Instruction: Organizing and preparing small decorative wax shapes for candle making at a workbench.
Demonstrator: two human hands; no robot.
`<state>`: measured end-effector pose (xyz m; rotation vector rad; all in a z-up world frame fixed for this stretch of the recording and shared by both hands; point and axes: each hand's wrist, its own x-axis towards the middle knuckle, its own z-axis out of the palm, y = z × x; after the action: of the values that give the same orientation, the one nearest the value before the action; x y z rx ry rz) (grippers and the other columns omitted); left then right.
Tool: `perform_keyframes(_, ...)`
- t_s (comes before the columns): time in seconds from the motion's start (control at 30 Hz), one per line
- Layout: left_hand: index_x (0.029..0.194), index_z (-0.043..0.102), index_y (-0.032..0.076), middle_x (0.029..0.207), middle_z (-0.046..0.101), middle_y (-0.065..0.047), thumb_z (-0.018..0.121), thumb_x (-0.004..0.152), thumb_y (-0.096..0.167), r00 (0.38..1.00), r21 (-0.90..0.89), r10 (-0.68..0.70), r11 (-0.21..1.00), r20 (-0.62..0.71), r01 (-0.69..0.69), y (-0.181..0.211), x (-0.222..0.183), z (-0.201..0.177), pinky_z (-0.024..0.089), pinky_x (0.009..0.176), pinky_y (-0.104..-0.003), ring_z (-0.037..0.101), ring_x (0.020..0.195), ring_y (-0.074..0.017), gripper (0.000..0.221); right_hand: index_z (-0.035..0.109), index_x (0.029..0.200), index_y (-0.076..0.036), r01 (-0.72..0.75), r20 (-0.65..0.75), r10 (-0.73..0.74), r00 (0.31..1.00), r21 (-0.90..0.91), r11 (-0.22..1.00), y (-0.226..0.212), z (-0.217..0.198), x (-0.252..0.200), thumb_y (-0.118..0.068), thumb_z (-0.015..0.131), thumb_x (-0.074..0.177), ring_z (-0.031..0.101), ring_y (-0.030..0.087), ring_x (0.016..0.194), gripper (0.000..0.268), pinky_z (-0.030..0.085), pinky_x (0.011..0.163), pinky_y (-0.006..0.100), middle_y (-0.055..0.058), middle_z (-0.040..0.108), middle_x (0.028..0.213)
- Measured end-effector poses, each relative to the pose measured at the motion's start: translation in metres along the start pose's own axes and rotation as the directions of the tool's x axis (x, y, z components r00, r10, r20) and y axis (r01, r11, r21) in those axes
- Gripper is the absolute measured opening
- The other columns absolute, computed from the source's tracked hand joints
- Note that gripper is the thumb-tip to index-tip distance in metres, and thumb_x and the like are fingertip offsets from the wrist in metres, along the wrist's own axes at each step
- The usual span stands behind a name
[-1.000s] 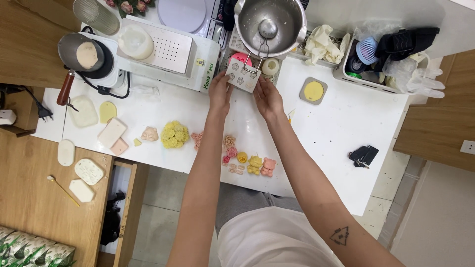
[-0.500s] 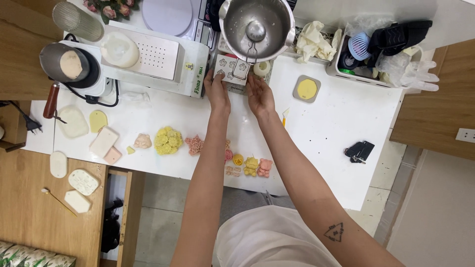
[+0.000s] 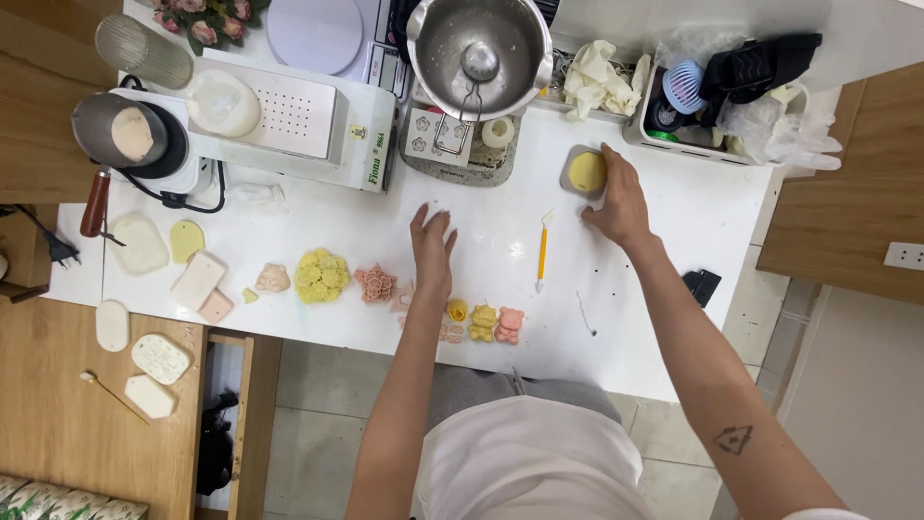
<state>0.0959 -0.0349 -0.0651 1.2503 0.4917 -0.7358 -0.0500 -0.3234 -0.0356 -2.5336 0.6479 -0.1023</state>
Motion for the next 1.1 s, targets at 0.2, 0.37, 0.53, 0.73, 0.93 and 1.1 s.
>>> perform_keyframes(0.2, 0.15, 0.038, 0.01, 0.134, 0.058, -0.011, 0.062, 0.095, 0.021, 0.995, 0.248, -0.102, 0.964, 0.008, 0.097, -0.032, -0.062, -0.021, 0.048, 0.108, -0.037, 0.057, 0.126, -0.0195, 0.061, 0.035, 0.154, -0.006, -0.037, 0.043, 0.036, 0.998, 0.018, 0.999, 0.021, 0.004, 0.018, -0.011, 0.096, 0.06, 0.045, 0.041, 0.136, 0.113, 0.038, 0.119, 0.046, 0.02, 0.048, 0.145)
perform_keyframes(0.37, 0.147, 0.041, 0.01, 0.131, 0.059, -0.009, 0.064, 0.094, 0.02, 0.996, 0.31, -0.089, 0.946, -0.015, 0.09, -0.055, -0.078, -0.051, 0.05, 0.101, -0.036, 0.059, 0.12, -0.019, 0.059, 0.033, 0.156, -0.007, -0.165, 0.169, 0.16, 0.972, 0.012, 0.986, -0.016, -0.016, 0.011, -0.009, 0.091, 0.062, 0.048, 0.041, 0.127, 0.11, 0.045, 0.115, 0.043, 0.02, 0.034, 0.136)
perform_keyframes(0.53, 0.144, 0.046, 0.005, 0.128, 0.061, -0.011, 0.065, 0.093, 0.015, 0.999, 0.331, 0.047, 0.943, -0.007, -0.042, -0.064, -0.081, -0.074, 0.051, 0.095, -0.032, 0.06, 0.114, -0.0188, 0.056, 0.032, 0.156, -0.001, -0.175, 0.032, 0.172, 0.985, 0.153, 0.973, 0.005, 0.013, -0.014, -0.006, 0.085, 0.066, 0.046, 0.037, 0.129, 0.104, 0.049, 0.114, 0.04, 0.019, 0.027, 0.137)
perform_keyframes(0.73, 0.144, 0.044, 0.006, 0.126, 0.061, -0.011, 0.066, 0.092, 0.012, 0.996, 0.323, 0.082, 0.944, -0.033, -0.067, -0.05, -0.087, -0.073, 0.051, 0.092, -0.031, 0.061, 0.112, -0.0176, 0.058, 0.041, 0.149, -0.001, -0.102, -0.132, 0.137, 0.982, 0.244, 0.964, -0.014, 0.013, -0.027, -0.007, 0.092, 0.068, 0.043, 0.034, 0.131, 0.097, 0.047, 0.118, 0.041, 0.017, 0.028, 0.135)
perform_keyframes(0.93, 0.143, 0.044, 0.003, 0.123, 0.063, -0.012, 0.065, 0.093, 0.009, 0.996, 0.246, 0.094, 0.965, -0.003, -0.09, -0.068, -0.093, -0.079, 0.053, 0.089, -0.03, 0.064, 0.108, -0.0188, 0.055, 0.041, 0.15, -0.005, 0.033, -0.095, 0.007, 0.995, 0.416, 0.909, -0.115, -0.011, 0.016, -0.007, 0.084, 0.073, 0.045, 0.032, 0.134, 0.089, 0.057, 0.105, 0.036, 0.016, 0.028, 0.136)
perform_keyframes(1.1, 0.142, 0.045, 0.004, 0.125, 0.063, -0.011, 0.062, 0.094, 0.009, 0.999, 0.223, 0.032, 0.974, 0.014, -0.035, -0.069, -0.103, -0.084, 0.054, 0.092, -0.029, 0.064, 0.112, -0.0173, 0.052, 0.037, 0.145, 0.001, 0.236, -0.054, -0.231, 0.971, 0.316, 0.919, -0.154, 0.043, 0.078, -0.014, 0.089, 0.069, 0.036, 0.044, 0.137, 0.093, 0.043, 0.121, 0.043, 0.022, 0.028, 0.138)
